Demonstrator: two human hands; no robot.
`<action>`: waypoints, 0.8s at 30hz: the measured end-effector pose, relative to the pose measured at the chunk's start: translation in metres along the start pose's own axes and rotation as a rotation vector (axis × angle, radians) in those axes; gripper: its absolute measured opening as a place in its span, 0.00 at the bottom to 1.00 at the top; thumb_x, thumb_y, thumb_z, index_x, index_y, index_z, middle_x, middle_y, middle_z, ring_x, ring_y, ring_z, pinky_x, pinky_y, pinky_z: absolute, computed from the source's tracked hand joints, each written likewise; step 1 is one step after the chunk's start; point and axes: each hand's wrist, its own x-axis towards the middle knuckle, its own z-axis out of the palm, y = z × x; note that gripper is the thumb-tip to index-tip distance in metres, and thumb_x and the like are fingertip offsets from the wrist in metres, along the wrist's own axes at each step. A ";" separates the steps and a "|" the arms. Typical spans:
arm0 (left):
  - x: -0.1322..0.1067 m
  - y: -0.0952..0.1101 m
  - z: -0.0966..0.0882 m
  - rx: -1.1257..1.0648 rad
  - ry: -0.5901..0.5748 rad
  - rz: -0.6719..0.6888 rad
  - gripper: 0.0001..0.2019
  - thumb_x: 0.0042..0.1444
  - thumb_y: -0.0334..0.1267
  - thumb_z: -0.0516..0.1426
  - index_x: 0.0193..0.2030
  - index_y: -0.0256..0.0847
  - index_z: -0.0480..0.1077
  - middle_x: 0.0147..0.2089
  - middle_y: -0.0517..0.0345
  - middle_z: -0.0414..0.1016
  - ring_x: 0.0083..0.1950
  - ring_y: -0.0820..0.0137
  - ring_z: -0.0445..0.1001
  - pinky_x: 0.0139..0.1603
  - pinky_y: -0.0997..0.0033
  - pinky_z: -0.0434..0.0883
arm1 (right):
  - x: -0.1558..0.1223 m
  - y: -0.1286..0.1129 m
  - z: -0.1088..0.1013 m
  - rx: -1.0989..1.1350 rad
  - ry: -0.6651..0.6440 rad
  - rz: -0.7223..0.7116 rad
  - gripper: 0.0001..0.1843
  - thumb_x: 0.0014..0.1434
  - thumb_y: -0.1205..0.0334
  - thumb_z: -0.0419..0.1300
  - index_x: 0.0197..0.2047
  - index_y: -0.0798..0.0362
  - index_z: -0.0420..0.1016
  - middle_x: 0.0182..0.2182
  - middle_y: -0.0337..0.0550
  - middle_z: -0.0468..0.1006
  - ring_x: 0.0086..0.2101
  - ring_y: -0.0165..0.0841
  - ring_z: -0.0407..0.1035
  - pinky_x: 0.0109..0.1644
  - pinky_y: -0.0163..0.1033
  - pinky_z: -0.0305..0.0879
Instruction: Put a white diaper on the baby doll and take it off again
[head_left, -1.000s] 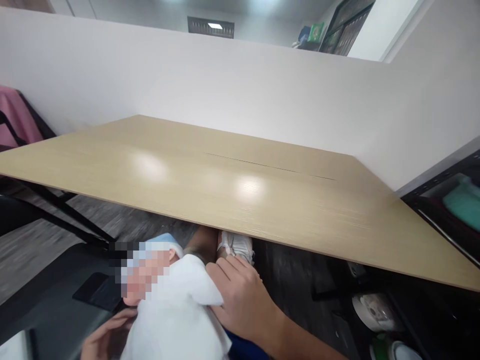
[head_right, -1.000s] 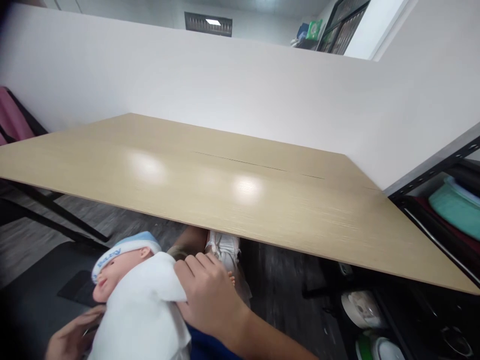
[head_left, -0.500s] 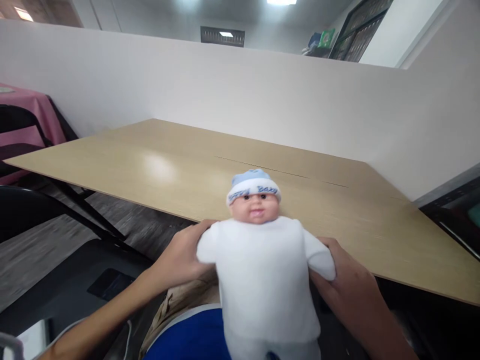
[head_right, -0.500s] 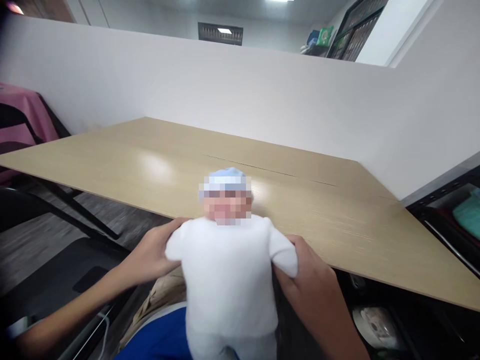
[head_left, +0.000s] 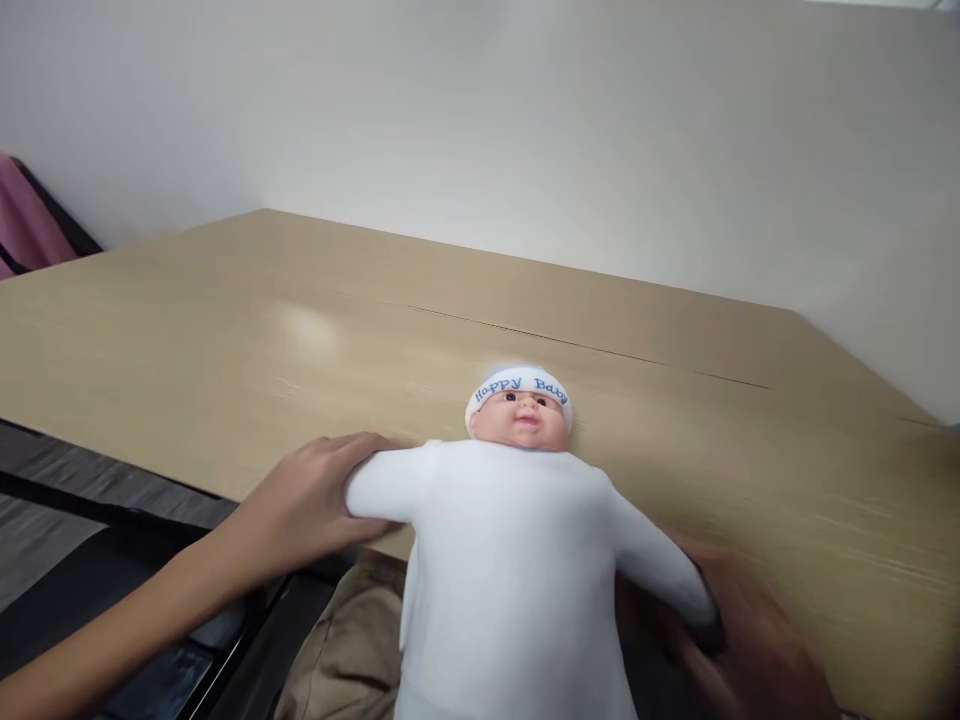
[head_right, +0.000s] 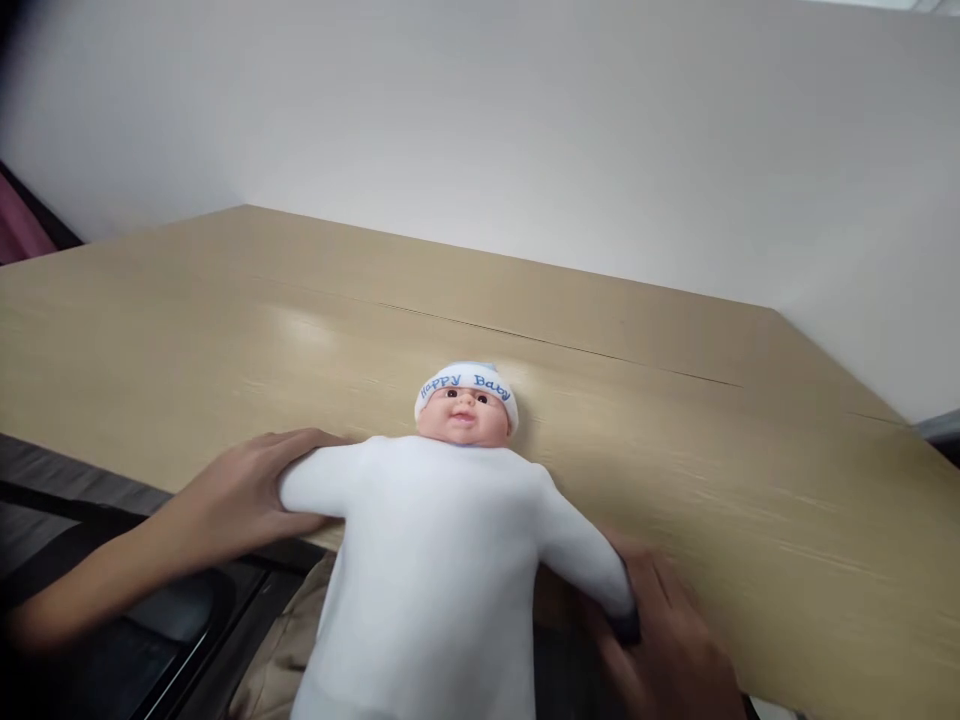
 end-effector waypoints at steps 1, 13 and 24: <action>0.003 -0.005 -0.001 -0.004 -0.005 0.000 0.28 0.61 0.49 0.67 0.68 0.58 0.75 0.64 0.59 0.85 0.60 0.51 0.85 0.55 0.58 0.78 | 0.003 0.004 0.003 0.012 0.008 -0.005 0.18 0.66 0.37 0.60 0.58 0.24 0.75 0.45 0.44 0.88 0.40 0.62 0.84 0.31 0.65 0.82; 0.141 -0.041 -0.002 0.124 0.056 -0.004 0.25 0.61 0.64 0.64 0.48 0.44 0.76 0.47 0.50 0.85 0.47 0.52 0.83 0.41 0.61 0.72 | 0.141 0.032 0.035 0.068 -0.028 -0.104 0.13 0.71 0.41 0.58 0.46 0.37 0.77 0.39 0.52 0.84 0.37 0.61 0.80 0.37 0.62 0.76; 0.280 -0.083 0.011 0.215 0.329 0.014 0.33 0.58 0.70 0.65 0.53 0.41 0.76 0.50 0.43 0.85 0.51 0.48 0.82 0.50 0.56 0.74 | 0.285 0.066 0.079 -0.103 0.043 -0.135 0.30 0.72 0.29 0.53 0.47 0.48 0.78 0.44 0.61 0.83 0.45 0.55 0.75 0.51 0.55 0.68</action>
